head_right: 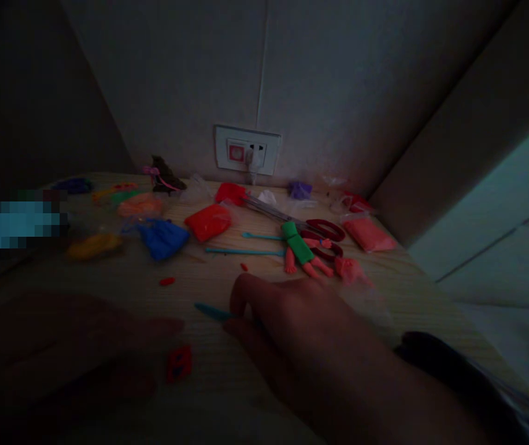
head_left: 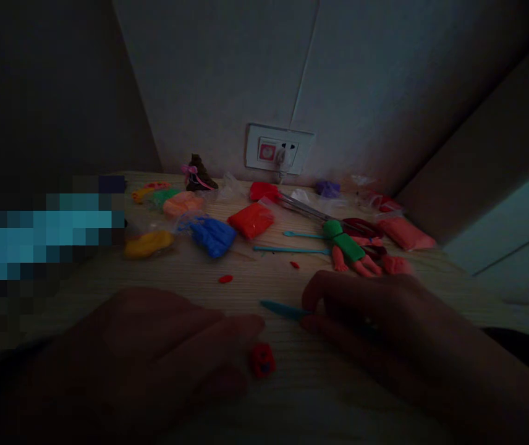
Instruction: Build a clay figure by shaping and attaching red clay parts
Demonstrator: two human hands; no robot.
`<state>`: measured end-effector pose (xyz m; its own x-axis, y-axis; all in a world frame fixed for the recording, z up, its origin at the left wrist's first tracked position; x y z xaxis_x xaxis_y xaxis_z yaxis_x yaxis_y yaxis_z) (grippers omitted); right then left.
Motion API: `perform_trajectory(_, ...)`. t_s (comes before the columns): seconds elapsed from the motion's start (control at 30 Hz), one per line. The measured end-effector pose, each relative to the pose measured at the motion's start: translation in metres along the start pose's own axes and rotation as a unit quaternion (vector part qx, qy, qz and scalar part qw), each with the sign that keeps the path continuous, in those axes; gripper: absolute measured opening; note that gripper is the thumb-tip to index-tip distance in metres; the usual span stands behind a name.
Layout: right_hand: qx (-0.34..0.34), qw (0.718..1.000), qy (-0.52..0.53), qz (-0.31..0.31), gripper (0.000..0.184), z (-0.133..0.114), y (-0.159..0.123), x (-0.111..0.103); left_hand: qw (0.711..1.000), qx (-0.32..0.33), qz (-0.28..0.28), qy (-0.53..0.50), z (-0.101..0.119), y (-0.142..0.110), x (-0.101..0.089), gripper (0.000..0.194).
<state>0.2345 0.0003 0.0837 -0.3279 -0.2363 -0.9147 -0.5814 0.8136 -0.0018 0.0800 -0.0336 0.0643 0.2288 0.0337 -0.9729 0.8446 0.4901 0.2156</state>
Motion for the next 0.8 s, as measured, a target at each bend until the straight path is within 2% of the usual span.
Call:
perform_trajectory(0.07,-0.011,1.000,-0.029,0.003,0.024,-0.003,0.000,0.002,0.999,-0.017,-0.009,-0.025,-0.008,0.011,-0.003,0.032)
perform_trajectory(0.17,-0.021,0.998,-0.046,-0.036,0.026,-0.007,0.001,0.008,0.996,-0.045,-0.009,-0.073,-0.016,0.020,-0.003,0.029)
perform_trajectory(0.4,-0.047,0.995,-0.034,-0.084,0.026,-0.024,-0.008,0.024,0.989,-0.059,-0.032,-0.129,-0.018,0.029,0.002,0.022)
perform_trajectory(0.5,-0.051,0.994,-0.060,-0.070,0.026,-0.027,-0.010,0.025,0.987,-0.066,-0.053,-0.135,-0.018,0.028,0.004,0.024)
perform_trajectory(0.63,-0.049,0.994,-0.090,-0.031,0.027,-0.029,-0.010,0.018,0.990,-0.073,-0.026,-0.119,-0.018,0.025,-0.001,0.026)
perform_trajectory(0.67,-0.078,0.992,-0.087,-0.042,0.027,-0.034,-0.010,0.021,0.990,-0.072,-0.023,-0.122,-0.018,0.025,-0.002,0.026)
perform_trajectory(0.7,-0.064,0.993,-0.091,-0.043,0.027,-0.032,-0.010,0.021,0.989,-0.072,-0.020,-0.126,-0.018,0.025,-0.002,0.027)
perform_trajectory(0.8,-0.081,0.992,-0.092,-0.033,0.027,-0.035,-0.012,0.020,0.988,-0.071,-0.020,-0.133,-0.018,0.024,0.001,0.027)
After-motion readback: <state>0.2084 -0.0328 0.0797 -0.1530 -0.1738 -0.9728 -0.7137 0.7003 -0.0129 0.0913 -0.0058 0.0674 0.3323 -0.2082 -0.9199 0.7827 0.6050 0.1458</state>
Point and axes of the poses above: each hand's wrist, its own y-axis towards the middle knuckle, its own x-axis out of the palm, z = x × y, the point moved 10 cm from there along y, towards the middle knuckle, and after that the axes turned 13 degrees about -z, right-handed, at the moved point
